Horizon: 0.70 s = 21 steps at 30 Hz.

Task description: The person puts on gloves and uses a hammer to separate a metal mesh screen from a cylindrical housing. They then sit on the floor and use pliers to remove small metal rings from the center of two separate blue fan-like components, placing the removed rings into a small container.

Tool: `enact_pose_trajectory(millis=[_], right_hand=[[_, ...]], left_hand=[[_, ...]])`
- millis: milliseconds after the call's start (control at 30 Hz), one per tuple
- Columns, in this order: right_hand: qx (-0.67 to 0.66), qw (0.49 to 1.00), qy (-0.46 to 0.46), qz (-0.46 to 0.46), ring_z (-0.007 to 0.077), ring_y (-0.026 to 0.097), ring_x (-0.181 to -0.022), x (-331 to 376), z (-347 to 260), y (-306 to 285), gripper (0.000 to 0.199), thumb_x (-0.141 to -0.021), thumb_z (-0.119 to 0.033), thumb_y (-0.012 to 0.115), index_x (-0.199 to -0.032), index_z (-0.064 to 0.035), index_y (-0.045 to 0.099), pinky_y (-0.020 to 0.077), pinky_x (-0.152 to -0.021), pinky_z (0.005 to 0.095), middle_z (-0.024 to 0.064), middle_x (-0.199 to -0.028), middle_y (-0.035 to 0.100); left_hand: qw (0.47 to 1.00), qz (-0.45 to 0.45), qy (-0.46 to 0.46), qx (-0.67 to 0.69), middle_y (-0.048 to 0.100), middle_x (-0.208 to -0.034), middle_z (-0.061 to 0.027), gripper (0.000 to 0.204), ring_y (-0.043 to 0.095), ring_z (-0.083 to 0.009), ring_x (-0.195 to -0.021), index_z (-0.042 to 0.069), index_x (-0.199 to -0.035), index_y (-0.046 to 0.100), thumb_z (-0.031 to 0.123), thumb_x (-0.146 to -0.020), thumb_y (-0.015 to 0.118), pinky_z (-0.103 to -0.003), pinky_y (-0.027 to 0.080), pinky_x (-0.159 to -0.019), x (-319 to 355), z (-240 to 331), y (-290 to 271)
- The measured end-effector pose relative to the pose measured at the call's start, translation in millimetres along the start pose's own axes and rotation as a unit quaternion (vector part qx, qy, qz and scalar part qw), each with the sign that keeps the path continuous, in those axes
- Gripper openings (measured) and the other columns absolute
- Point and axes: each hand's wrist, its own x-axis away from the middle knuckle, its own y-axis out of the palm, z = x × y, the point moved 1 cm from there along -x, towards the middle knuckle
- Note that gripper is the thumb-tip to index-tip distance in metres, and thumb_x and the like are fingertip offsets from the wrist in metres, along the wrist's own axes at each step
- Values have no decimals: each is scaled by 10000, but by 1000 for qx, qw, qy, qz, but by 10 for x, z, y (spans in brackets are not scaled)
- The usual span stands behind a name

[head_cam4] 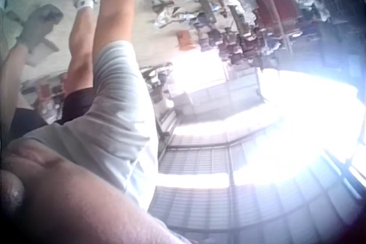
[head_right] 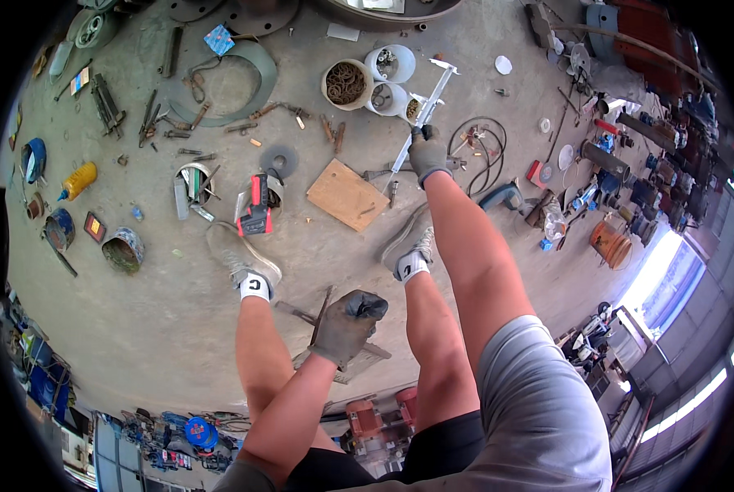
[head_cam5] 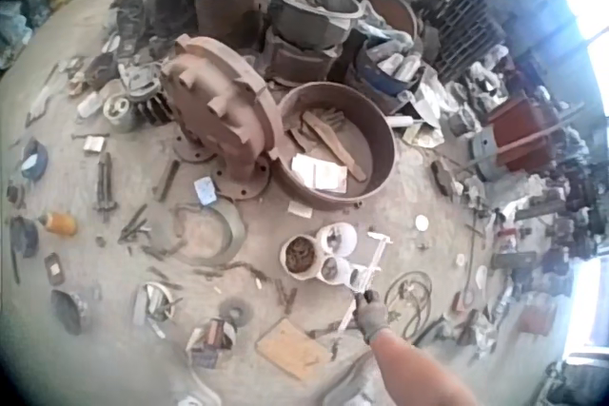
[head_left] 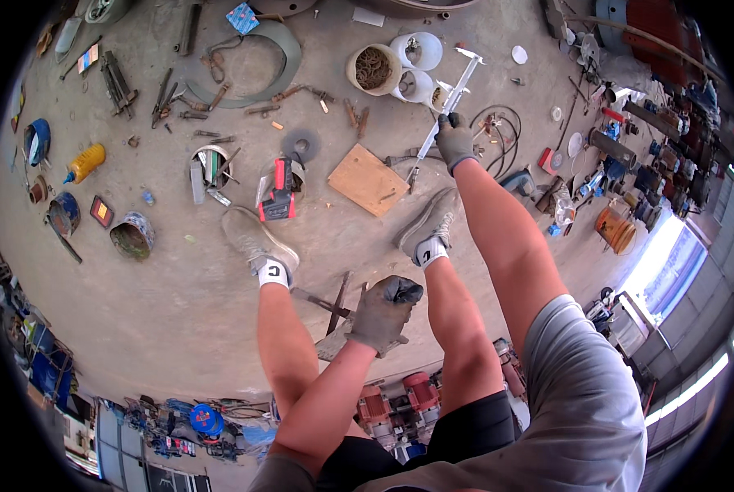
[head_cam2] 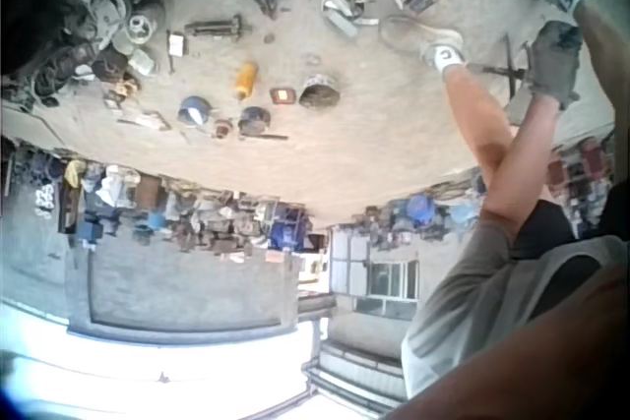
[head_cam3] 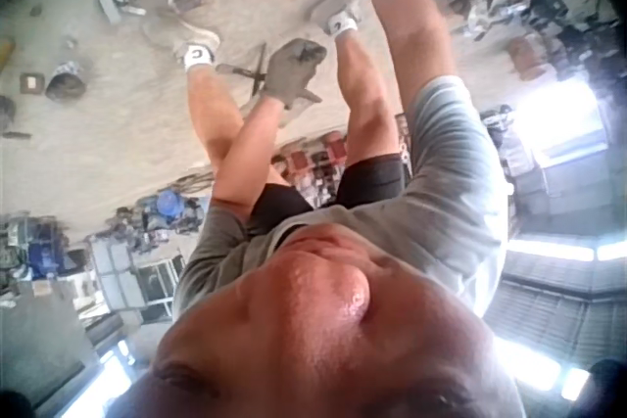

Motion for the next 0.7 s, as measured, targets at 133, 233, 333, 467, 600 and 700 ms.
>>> enact_pose_trajectory(millis=[133,233,333,467,600,700], right_hand=[[-155,974,140,-88,178,679,-722,-131,53,-33,310,-1050,-273,683,-1257,-42,674,578,-648,330,62,-890,697],[-240,943,198,-116,165,665,-723,-237,20,-51,264,-1053,-288,684,-1210,-76,683,578,-629,324,30,-845,650],[-287,917,242,-134,160,672,-719,-281,20,-81,199,-1043,-303,702,-1097,-112,689,569,-605,317,24,-848,662],[-186,933,274,-142,154,687,-692,-248,-48,-86,203,-1027,-298,722,-1083,-105,697,564,-610,312,24,-862,702],[-179,938,261,-142,159,684,-675,-209,-113,-52,193,-1023,-291,725,-1085,-110,703,557,-593,319,27,-847,699],[-225,928,263,-136,170,677,-668,-242,-10,-67,208,-1014,-306,736,-1070,-111,693,531,-567,323,33,-833,680]], left_hand=[[998,-11,-4,-58,758,-936,-1,182,625,-82,-727,48,-1107,731,108,-937,761,-259,528,-667,15,45,21],[997,-2,-1,-71,757,-938,-7,183,632,-86,-737,46,-1112,730,104,-941,759,-265,536,-677,13,72,59],[998,-7,11,-65,754,-927,-17,174,638,-84,-748,49,-1104,733,99,-940,761,-270,544,-685,-109,-171,73],[992,-1,38,-117,739,-815,-110,197,717,-204,-713,47,-1066,700,169,-917,734,-359,586,-696,-127,-84,100],[989,12,52,-142,752,-848,-125,201,736,-252,-765,53,-1057,700,199,-926,739,-377,585,-732,-125,-26,112],[980,20,75,-185,757,-898,-91,199,706,-188,-763,69,-1072,722,205,-933,763,-349,571,-729,-136,-23,160]])
